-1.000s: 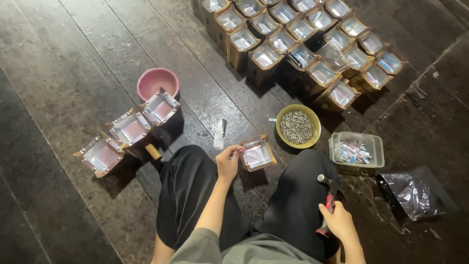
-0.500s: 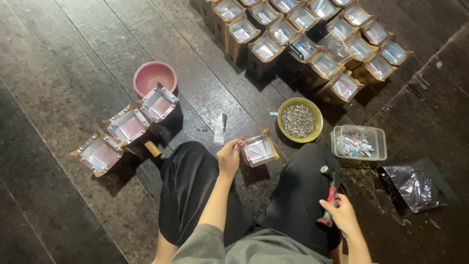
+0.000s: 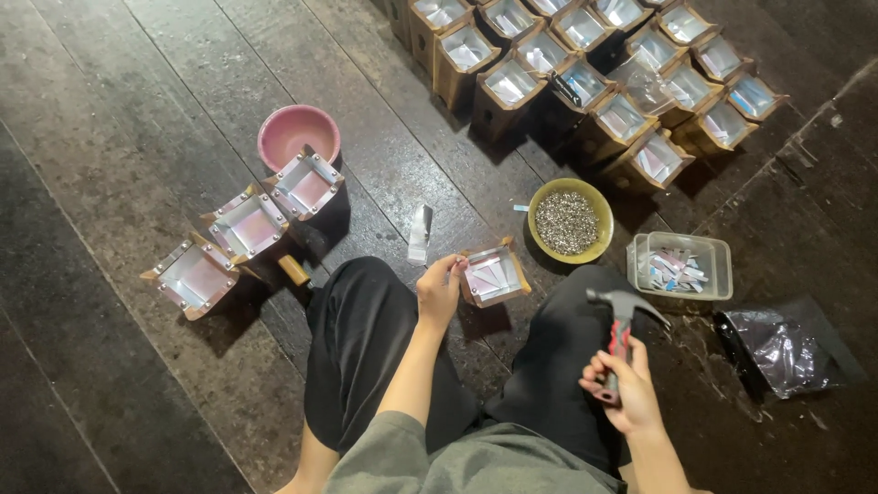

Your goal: Assembling small metal frames by inserting backings and hammering in securing pins.

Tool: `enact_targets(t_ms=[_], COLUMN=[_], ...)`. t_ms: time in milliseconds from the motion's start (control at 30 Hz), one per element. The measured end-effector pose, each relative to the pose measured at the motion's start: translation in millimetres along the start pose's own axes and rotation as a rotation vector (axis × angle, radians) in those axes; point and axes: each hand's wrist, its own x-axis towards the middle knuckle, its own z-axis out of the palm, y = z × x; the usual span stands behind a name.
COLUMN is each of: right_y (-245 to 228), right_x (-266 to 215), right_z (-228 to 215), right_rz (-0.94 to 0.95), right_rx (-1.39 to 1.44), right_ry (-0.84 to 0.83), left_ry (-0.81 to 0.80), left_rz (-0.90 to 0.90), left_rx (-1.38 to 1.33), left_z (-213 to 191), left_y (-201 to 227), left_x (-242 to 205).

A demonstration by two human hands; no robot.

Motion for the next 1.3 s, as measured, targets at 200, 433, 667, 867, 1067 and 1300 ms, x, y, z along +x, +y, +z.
enact_targets(t_ms=[200,433,667,867,1067,1300], right_y=[-38,-67,-57,-57,-44,-47], right_x=[-6,-43,-30,-44,-17,-25], right_z=[85,173,188,184,170,76], right_rz=[-0.248,-0.781,-0.674,-0.838,-0.420,-0.165], right_rx=[-0.359,-1.039,-1.205,-1.010,-1.181,-0.719], right_ry=[-0.150,-0.242,-0.293,-0.204,-0.178,0.111], left_ry=[0.025,0.029,0.069,0.072,0.061,0.019], left_rz=[0.139,0.236,0.304,0.266,0.294,0.185], left_rx=[0.080,0.120,0.176,0.175,0.191,0.154], left_z=[6,8,7,5,8,3], left_y=[-19,-32,-26,-22,-24,-11], left_x=[-4,-8,-3,-4,-3,-10])
